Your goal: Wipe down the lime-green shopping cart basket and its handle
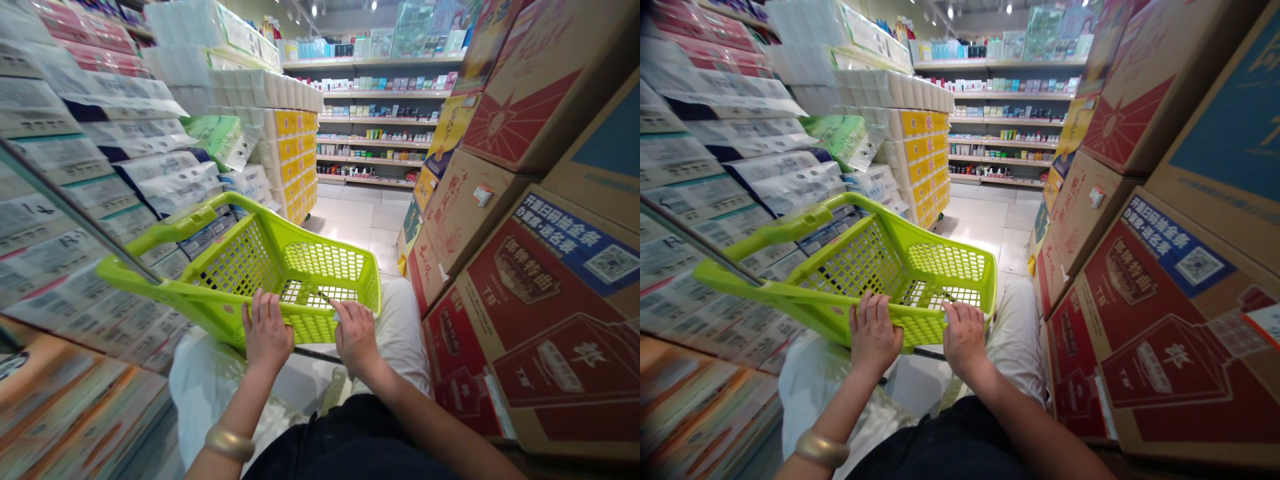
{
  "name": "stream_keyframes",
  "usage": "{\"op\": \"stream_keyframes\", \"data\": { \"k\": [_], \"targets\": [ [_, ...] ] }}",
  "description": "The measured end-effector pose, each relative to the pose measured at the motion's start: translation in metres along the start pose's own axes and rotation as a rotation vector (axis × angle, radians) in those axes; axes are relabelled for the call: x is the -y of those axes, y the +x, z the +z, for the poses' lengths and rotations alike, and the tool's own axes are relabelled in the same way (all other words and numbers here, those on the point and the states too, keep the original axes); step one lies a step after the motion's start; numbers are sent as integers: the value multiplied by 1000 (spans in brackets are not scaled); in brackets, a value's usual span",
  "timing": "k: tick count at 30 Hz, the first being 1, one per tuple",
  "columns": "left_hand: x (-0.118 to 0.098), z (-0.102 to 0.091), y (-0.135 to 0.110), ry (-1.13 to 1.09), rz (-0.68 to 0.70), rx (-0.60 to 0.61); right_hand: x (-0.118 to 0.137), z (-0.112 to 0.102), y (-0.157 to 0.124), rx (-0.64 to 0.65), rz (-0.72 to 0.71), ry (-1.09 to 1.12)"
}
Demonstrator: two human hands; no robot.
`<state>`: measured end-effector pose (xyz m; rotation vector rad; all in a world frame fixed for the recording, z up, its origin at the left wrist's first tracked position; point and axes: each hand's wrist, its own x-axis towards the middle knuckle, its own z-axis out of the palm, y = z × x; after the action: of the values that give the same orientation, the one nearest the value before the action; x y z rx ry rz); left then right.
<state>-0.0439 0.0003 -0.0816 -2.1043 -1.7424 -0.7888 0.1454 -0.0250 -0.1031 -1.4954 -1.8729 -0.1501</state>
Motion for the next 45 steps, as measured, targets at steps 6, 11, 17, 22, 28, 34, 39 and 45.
{"op": "stream_keyframes", "data": {
  "k": [6, 11, 17, 22, 28, 34, 39, 45],
  "targets": [
    [3, 0, -1, 16, 16, 20, 47, 19, 30, 119, -110, -6],
    [1, 0, -1, 15, 37, 40, 30, 9, 28, 134, -137, -1],
    [-9, 2, 1, -31, 48, 72, -33, -21, 4, 35, -38, 39],
    [-17, 8, 2, -32, 83, 65, -62, -31, -9, -71, 1, 63],
    [-20, 14, 10, -45, 109, 95, -64, -28, -9, -102, 34, 77],
    [-10, 21, 28, -34, 151, 117, -58, -23, -10, -93, 43, 94],
    [3, 25, 43, -3, 190, 132, -47, -15, -13, -94, 29, 86],
    [21, 31, 59, -29, 175, 103, -27, -5, -17, -84, -36, 136]
  ]
}}
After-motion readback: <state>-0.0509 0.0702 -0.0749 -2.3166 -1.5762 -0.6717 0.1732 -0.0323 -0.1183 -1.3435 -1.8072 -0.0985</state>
